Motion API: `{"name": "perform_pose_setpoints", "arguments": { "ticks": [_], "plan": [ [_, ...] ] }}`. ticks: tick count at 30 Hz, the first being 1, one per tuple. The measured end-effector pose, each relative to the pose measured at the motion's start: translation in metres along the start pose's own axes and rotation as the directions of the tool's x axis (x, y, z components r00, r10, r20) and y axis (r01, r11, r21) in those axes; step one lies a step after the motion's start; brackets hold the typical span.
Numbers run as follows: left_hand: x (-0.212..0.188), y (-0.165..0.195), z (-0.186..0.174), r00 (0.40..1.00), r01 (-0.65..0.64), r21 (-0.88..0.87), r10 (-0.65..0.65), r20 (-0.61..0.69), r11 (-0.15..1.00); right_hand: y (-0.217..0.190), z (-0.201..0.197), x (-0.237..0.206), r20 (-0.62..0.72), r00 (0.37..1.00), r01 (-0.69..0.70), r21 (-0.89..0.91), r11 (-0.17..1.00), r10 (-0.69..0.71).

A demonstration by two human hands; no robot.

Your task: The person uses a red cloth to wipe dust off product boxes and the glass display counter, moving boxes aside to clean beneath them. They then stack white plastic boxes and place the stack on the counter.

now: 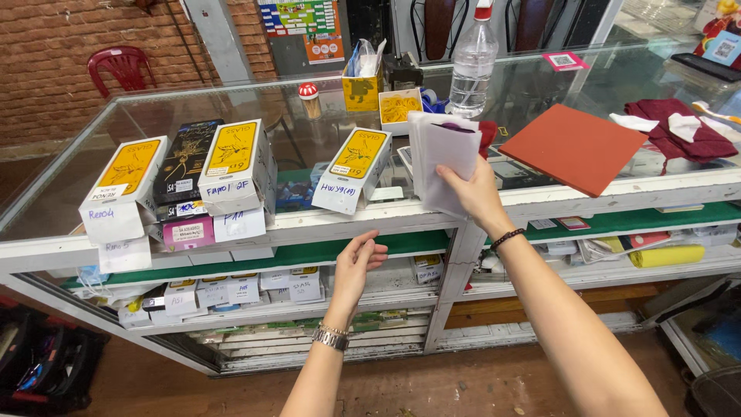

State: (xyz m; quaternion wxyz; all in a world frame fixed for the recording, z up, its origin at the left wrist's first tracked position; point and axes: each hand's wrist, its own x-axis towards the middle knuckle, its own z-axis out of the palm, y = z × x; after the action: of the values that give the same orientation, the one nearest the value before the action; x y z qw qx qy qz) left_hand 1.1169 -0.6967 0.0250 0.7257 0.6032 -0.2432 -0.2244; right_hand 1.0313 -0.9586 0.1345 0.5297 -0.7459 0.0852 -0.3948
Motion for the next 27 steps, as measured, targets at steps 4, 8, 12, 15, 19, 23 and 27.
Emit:
{"name": "perform_pose_setpoints", "arguments": {
  "ticks": [4,8,12,15,19,23,27],
  "plan": [
    [-0.001,0.007,-0.017,0.996,0.030,0.001,-0.030,-0.087,1.000,0.008,-0.004,-0.001,-0.036,0.998,-0.043,0.083,0.996,0.046],
    [0.000,0.010,-0.023,0.994,0.039,-0.023,-0.041,-0.103,0.999,0.007,-0.022,-0.010,-0.031,0.997,-0.060,0.189,0.980,0.067],
    [0.006,0.012,-0.018,0.995,0.025,-0.033,-0.028,-0.099,0.999,0.002,-0.034,-0.016,-0.128,0.991,0.006,0.253,0.967,0.027],
    [0.010,0.012,-0.011,0.995,0.027,-0.051,-0.031,-0.094,0.998,0.001,-0.025,-0.016,-0.071,0.997,-0.023,0.245,0.969,0.042],
    [0.011,0.010,-0.008,0.996,0.026,-0.053,-0.030,-0.087,0.998,0.001,-0.006,-0.010,0.038,0.996,-0.079,0.031,0.996,0.078],
    [0.008,0.007,-0.026,0.990,0.026,-0.050,-0.033,-0.137,0.998,-0.003,-0.016,-0.005,0.008,0.999,-0.050,0.079,0.996,0.049],
    [0.006,-0.001,-0.033,0.985,0.045,-0.085,-0.058,-0.163,0.995,-0.005,-0.034,-0.005,-0.032,0.999,-0.022,0.160,0.987,0.027]
  ]
}}
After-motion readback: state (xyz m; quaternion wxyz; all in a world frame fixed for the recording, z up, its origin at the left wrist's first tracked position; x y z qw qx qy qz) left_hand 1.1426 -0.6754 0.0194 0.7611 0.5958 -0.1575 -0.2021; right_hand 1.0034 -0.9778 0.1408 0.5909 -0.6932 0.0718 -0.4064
